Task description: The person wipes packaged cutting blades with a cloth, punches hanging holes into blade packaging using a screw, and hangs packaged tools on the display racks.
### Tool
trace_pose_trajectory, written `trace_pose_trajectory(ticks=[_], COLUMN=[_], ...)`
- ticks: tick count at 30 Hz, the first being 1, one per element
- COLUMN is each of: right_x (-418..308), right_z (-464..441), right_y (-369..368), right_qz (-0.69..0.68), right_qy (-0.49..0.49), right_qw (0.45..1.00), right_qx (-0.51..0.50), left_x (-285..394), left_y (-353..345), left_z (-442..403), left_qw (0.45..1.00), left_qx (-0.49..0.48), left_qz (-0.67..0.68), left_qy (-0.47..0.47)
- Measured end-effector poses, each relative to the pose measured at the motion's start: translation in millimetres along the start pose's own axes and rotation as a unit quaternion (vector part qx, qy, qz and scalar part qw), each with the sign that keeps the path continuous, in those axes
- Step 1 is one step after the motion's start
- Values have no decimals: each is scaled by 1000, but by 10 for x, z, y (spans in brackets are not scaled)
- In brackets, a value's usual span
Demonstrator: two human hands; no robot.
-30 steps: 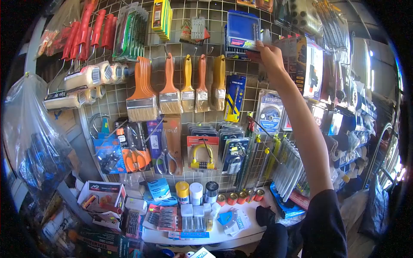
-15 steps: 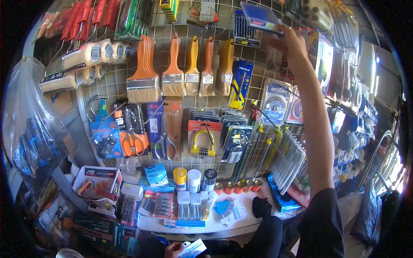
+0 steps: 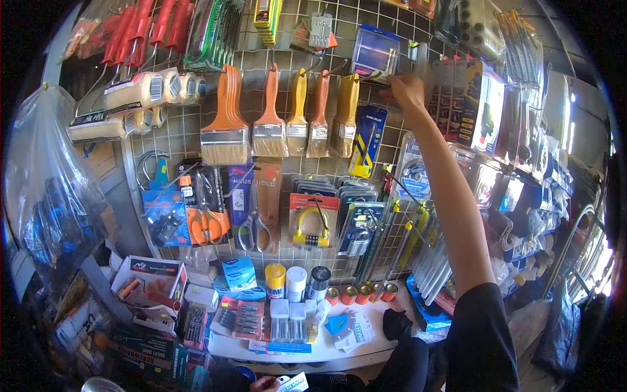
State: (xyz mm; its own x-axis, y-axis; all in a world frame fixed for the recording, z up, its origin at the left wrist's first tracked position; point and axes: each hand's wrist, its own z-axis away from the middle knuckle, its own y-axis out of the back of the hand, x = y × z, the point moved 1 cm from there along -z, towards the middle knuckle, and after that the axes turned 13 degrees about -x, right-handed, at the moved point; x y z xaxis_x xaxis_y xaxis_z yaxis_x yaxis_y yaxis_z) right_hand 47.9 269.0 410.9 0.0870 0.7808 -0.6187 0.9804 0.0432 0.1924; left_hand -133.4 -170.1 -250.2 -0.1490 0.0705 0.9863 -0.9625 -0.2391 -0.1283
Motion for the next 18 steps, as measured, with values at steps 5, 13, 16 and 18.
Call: trace_pose_trajectory(ticks=[5, 13, 16, 18], right_x=[-226, 683, 513, 639], right_z=[1088, 6093, 6190, 6391], right_y=[-40, -688, -404, -388], right_qz=[148, -190, -93, -201], right_qy=[205, -226, -265, -301], right_qw=[966, 849, 832, 829], right_qx=[44, -439, -478, -426], left_x=[157, 398, 793, 683], left_y=[-31, -465, -674, -709], left_z=[73, -86, 71, 78], left_qw=[1000, 981, 982, 975], left_qx=[-6, -143, -178, -210], left_qz=[-14, -130, -54, -64], left_qy=[20, -10, 25, 31])
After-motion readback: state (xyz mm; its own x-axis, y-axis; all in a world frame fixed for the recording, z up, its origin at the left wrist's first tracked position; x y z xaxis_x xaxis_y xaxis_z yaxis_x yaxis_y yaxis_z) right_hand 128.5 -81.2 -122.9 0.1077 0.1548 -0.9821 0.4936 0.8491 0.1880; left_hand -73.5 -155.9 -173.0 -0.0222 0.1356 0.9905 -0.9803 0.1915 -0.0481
